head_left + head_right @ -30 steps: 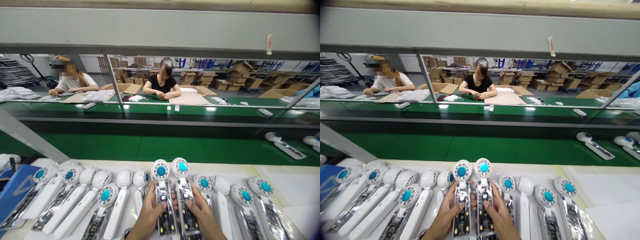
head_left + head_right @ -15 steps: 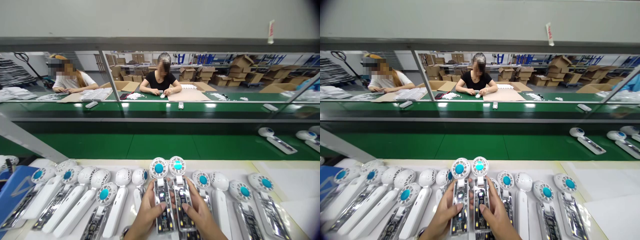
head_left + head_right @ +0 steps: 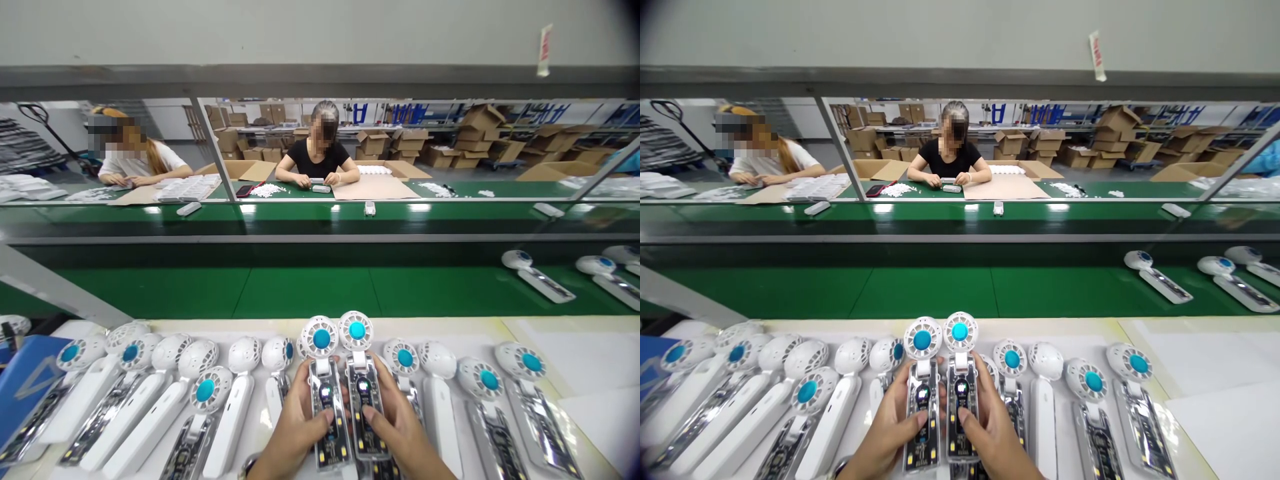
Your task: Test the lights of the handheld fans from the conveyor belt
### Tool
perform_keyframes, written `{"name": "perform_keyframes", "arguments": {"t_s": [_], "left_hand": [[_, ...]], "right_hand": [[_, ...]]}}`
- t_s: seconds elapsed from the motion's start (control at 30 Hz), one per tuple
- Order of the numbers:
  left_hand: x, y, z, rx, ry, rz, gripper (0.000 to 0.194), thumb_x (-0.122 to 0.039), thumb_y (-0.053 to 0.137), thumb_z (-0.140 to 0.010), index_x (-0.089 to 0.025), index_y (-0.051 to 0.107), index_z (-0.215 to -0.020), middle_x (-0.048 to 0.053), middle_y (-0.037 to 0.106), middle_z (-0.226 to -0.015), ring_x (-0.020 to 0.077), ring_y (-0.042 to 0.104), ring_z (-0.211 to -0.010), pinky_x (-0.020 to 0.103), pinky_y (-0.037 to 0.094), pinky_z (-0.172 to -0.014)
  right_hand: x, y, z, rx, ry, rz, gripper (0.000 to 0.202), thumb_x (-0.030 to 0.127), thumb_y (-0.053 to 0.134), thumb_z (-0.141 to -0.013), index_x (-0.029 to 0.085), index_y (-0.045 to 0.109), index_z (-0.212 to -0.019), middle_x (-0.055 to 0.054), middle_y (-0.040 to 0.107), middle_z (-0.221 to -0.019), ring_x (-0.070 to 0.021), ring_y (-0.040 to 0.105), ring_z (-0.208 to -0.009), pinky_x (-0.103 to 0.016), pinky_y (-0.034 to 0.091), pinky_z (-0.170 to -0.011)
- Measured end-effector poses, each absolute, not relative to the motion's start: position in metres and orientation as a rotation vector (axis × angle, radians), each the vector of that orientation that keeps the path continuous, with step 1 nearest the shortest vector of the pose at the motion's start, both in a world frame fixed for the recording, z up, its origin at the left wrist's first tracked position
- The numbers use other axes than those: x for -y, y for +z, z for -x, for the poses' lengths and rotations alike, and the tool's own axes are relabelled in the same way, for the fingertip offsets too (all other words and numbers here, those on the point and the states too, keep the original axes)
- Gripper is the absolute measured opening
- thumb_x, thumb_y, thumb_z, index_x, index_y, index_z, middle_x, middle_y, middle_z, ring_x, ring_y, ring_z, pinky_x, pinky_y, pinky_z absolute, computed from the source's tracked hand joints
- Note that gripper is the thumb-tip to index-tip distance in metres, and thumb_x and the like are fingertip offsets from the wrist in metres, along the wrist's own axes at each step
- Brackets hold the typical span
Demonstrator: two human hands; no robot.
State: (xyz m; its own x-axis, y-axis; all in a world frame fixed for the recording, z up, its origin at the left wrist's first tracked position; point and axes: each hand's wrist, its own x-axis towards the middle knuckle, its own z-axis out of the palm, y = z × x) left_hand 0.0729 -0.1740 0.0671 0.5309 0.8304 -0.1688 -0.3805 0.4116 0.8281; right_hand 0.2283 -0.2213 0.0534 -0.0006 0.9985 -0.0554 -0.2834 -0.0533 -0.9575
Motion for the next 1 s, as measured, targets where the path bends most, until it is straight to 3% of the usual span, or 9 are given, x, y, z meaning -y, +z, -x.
{"name": "perform_keyframes", "arguments": {"t_s": [0.43, 0.8, 0.9, 1.0], "left_hand": [[0.174, 0.067, -0.073, -0.674, 0.854, -0.795, 0.071, -0.03, 0.072, -0.064, -0.02, 0.035, -0.122, 0.012, 0.055, -0.111, 0.0305, 0.052, -0.106, 0.038, 0.044, -0.085], [0.171, 0.074, -0.073, -0.652, 0.842, -0.776, 0.064, -0.028, 0.074, -0.06, -0.02, 0.043, -0.116, 0.009, 0.061, -0.099, 0.0249, 0.062, -0.085, 0.033, 0.051, -0.072], [0.167, 0.083, -0.062, -0.728, 0.838, -0.731, 0.07, -0.028, 0.075, -0.059, -0.02, 0.04, -0.119, 0.009, 0.063, -0.096, 0.025, 0.064, -0.079, 0.031, 0.052, -0.064], [0.161, 0.089, -0.039, -0.91, 0.853, -0.725, 0.078, -0.039, 0.072, -0.06, -0.021, 0.035, -0.126, 0.01, 0.065, -0.096, 0.0282, 0.064, -0.08, 0.034, 0.053, -0.063]], "right_hand": [[0.222, 0.056, -0.231, 0.969, 1.411, 1.022, 0.078, 0.044, 0.053, -0.082, 0.025, 0.004, -0.141, -0.007, 0.029, -0.143, -0.023, 0.027, -0.13, -0.039, 0.026, -0.105], [0.218, 0.045, -0.226, 1.003, 1.333, 1.02, 0.077, 0.046, 0.054, -0.08, 0.022, 0.013, -0.14, -0.008, 0.034, -0.141, -0.0255, 0.03, -0.128, -0.041, 0.026, -0.105], [0.224, 0.055, -0.236, 0.982, 1.394, 1.027, 0.08, 0.05, 0.056, -0.075, 0.025, 0.015, -0.139, -0.008, 0.045, -0.133, -0.0295, 0.048, -0.114, -0.041, 0.043, -0.09], [0.24, 0.071, -0.263, 0.909, 1.458, 1.043, 0.085, 0.052, 0.058, -0.072, 0.024, 0.014, -0.139, -0.011, 0.061, -0.111, -0.0277, 0.064, -0.076, -0.038, 0.051, -0.061]]}}
